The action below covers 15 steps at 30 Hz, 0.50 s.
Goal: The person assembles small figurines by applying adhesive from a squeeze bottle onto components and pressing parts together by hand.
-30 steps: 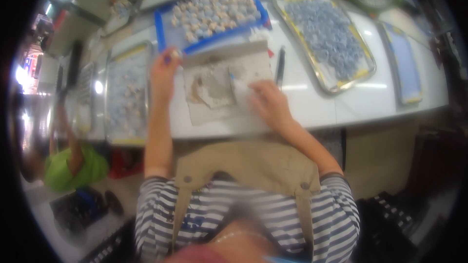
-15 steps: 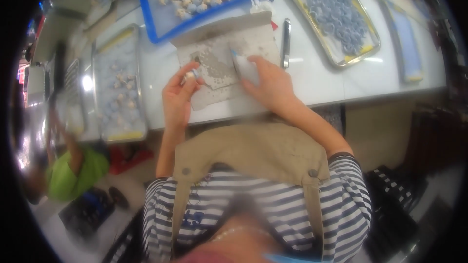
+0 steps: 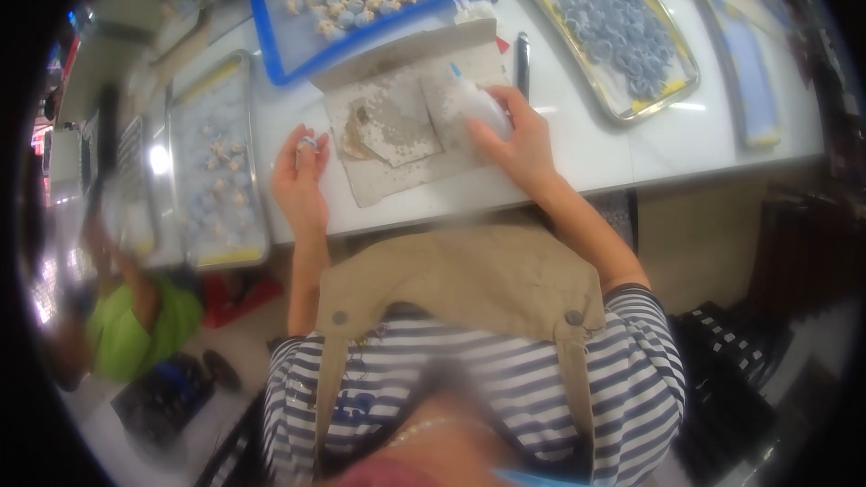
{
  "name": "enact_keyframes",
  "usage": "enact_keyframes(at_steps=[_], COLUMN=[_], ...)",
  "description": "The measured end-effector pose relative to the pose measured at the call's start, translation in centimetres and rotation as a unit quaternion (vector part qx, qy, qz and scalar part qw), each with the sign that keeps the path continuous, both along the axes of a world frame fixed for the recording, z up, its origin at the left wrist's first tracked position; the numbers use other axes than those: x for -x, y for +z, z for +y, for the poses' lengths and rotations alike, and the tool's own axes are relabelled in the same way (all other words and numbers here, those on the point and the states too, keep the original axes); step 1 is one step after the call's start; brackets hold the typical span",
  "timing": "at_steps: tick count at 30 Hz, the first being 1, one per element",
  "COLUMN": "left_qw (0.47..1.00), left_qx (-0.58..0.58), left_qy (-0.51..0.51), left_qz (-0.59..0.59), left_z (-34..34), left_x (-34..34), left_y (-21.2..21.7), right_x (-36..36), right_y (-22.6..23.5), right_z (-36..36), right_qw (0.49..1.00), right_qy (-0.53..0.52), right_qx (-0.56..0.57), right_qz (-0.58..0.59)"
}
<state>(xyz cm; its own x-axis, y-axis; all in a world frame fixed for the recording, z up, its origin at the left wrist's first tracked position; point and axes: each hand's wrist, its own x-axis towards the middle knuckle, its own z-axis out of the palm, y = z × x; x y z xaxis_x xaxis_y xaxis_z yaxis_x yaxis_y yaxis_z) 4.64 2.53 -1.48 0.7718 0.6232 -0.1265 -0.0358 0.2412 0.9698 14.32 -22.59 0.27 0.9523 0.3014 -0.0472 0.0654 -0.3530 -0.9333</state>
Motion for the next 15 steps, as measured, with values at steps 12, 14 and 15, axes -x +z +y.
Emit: enact_keyframes(at_steps=[12, 14, 15], left_qw=[0.997, 0.974, 0.974], left_qx=[-0.02, 0.16, 0.162], left_qy=[-0.066, -0.161, -0.159], left_qz=[-0.039, -0.018, -0.016], left_z=[-4.1, -5.8, -6.6], left_x=[-1.3, -1.4, -1.5], left_y=[3.0, 4.1, 4.4], right_x=[0.0, -0.1, 0.0], right_y=[0.5, 0.8, 0.9], right_z=[-1.2, -1.6, -1.8], right_qw=[0.977, 0.973, 0.968], right_qy=[-0.041, -0.032, -0.052], right_qx=[-0.181, -0.179, -0.192], right_qz=[0.109, 0.139, 0.153])
